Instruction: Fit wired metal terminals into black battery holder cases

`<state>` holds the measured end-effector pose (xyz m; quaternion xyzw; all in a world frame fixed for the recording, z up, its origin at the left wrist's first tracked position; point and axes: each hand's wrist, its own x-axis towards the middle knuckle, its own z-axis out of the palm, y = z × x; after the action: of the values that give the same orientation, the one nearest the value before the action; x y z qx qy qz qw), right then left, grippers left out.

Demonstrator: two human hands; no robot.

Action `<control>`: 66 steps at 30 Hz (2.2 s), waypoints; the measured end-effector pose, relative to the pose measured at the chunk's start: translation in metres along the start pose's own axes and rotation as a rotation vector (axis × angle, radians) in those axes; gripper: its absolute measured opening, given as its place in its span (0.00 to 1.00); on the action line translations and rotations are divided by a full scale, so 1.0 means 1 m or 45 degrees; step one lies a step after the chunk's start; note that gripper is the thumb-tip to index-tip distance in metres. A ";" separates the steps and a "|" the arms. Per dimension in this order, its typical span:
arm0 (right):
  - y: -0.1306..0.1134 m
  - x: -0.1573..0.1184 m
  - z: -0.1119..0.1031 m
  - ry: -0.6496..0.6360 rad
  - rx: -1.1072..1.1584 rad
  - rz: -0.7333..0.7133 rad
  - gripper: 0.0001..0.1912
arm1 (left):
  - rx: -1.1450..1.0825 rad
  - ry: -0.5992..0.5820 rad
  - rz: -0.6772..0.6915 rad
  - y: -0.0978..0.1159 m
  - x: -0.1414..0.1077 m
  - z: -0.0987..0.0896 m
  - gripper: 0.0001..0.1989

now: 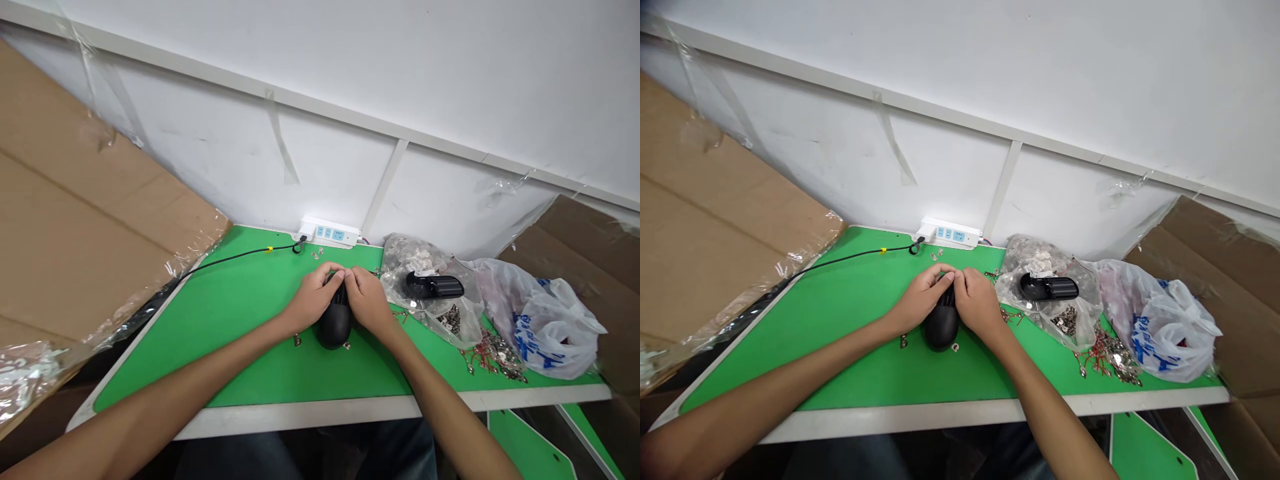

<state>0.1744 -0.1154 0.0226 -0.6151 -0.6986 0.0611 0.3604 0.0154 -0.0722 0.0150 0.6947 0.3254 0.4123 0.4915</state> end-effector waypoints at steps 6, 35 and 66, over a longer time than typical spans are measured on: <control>-0.004 0.000 0.000 -0.005 0.092 0.010 0.19 | -0.024 0.042 0.016 -0.002 -0.002 0.001 0.19; 0.003 -0.001 -0.029 -0.227 0.008 -0.366 0.09 | -0.525 -0.471 -0.557 0.001 0.024 -0.031 0.21; -0.029 -0.018 -0.056 -0.190 0.331 -0.446 0.11 | 0.080 -0.160 0.488 0.051 -0.023 -0.017 0.10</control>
<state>0.1832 -0.1585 0.0711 -0.4266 -0.8057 0.1325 0.3890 -0.0073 -0.1001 0.0608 0.7833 0.1687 0.4438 0.4013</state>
